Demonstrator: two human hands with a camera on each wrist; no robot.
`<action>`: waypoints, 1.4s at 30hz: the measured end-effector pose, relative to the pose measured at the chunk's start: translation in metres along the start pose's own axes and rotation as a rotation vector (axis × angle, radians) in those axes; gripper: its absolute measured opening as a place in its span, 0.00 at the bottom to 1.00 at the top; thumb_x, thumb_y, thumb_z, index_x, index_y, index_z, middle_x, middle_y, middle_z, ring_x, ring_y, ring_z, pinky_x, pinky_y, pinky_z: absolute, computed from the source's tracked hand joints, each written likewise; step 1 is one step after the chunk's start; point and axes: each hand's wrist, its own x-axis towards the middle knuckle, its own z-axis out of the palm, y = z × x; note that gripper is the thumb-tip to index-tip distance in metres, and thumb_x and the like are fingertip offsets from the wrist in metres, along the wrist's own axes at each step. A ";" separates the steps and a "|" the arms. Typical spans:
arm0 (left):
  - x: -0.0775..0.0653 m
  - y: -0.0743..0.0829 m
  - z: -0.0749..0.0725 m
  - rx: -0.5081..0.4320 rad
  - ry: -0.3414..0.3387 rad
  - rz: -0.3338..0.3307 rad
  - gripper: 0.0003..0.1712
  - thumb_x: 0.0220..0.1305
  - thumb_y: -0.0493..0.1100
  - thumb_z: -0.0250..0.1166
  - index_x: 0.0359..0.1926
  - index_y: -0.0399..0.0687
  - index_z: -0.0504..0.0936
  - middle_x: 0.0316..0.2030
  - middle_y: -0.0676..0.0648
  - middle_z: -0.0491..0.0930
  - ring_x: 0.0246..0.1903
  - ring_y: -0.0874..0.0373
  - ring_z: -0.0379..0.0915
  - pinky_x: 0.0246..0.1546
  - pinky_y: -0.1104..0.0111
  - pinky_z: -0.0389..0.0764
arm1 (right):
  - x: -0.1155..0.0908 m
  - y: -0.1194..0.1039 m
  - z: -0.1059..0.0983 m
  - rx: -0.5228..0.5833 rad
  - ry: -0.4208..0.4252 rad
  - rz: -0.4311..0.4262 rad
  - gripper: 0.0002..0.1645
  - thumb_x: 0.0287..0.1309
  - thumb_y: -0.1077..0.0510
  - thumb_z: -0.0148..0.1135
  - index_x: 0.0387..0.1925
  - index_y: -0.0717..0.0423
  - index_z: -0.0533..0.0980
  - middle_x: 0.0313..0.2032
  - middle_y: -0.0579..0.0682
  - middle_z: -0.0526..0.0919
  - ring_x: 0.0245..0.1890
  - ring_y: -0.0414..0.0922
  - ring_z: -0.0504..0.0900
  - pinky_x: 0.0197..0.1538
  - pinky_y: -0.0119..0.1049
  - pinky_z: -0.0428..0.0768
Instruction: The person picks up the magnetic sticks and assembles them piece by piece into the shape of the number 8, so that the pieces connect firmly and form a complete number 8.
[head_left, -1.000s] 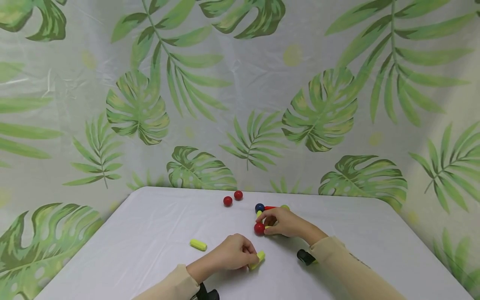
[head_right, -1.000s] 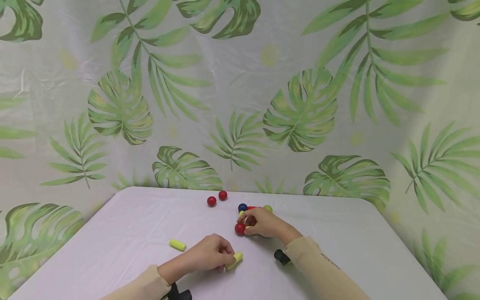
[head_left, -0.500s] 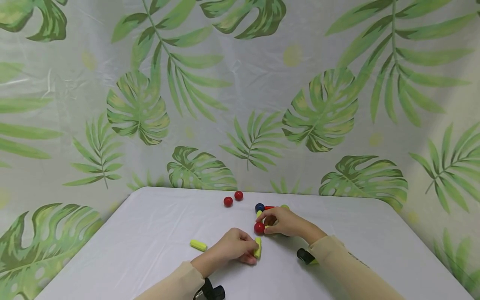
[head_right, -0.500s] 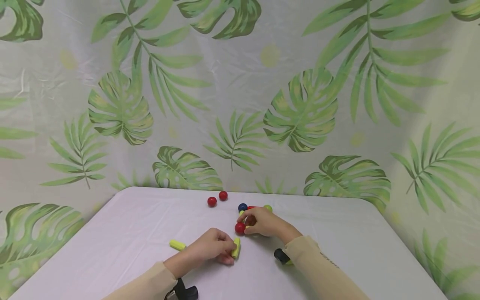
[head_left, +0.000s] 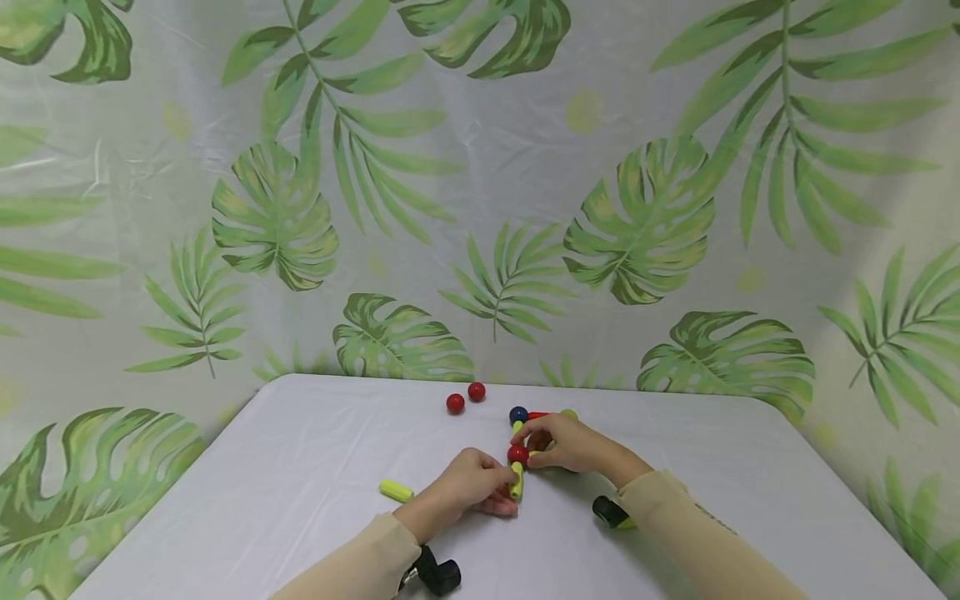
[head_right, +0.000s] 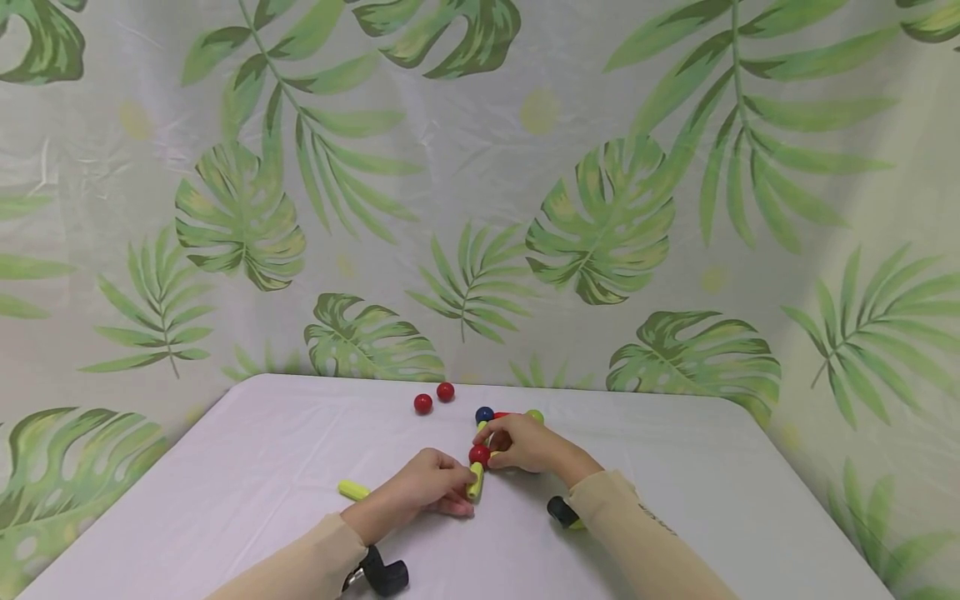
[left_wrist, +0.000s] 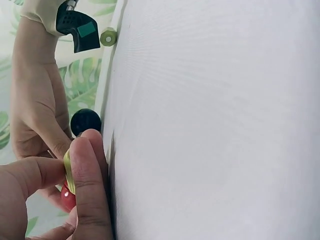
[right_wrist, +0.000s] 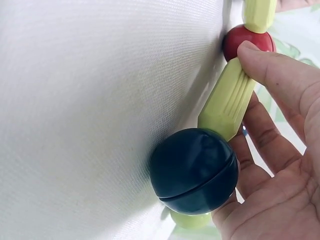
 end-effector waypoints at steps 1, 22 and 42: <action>0.000 0.000 0.000 -0.003 0.000 -0.004 0.13 0.74 0.44 0.68 0.42 0.35 0.87 0.28 0.43 0.89 0.24 0.62 0.88 0.29 0.74 0.86 | 0.000 0.000 0.000 -0.001 0.000 -0.001 0.18 0.64 0.63 0.76 0.54 0.50 0.86 0.38 0.43 0.89 0.41 0.38 0.85 0.49 0.32 0.83; 0.004 -0.001 -0.001 -0.011 -0.026 -0.006 0.13 0.75 0.44 0.67 0.44 0.36 0.86 0.29 0.43 0.87 0.23 0.62 0.87 0.28 0.74 0.86 | 0.000 0.001 0.001 0.006 -0.004 0.000 0.17 0.65 0.63 0.75 0.54 0.50 0.86 0.38 0.43 0.88 0.40 0.37 0.83 0.50 0.32 0.84; -0.003 0.013 -0.017 0.209 0.046 0.072 0.12 0.74 0.45 0.69 0.43 0.38 0.86 0.30 0.44 0.87 0.22 0.62 0.84 0.30 0.71 0.88 | 0.000 0.002 0.002 0.037 -0.011 0.007 0.18 0.65 0.64 0.74 0.55 0.51 0.86 0.40 0.44 0.88 0.40 0.39 0.82 0.50 0.34 0.84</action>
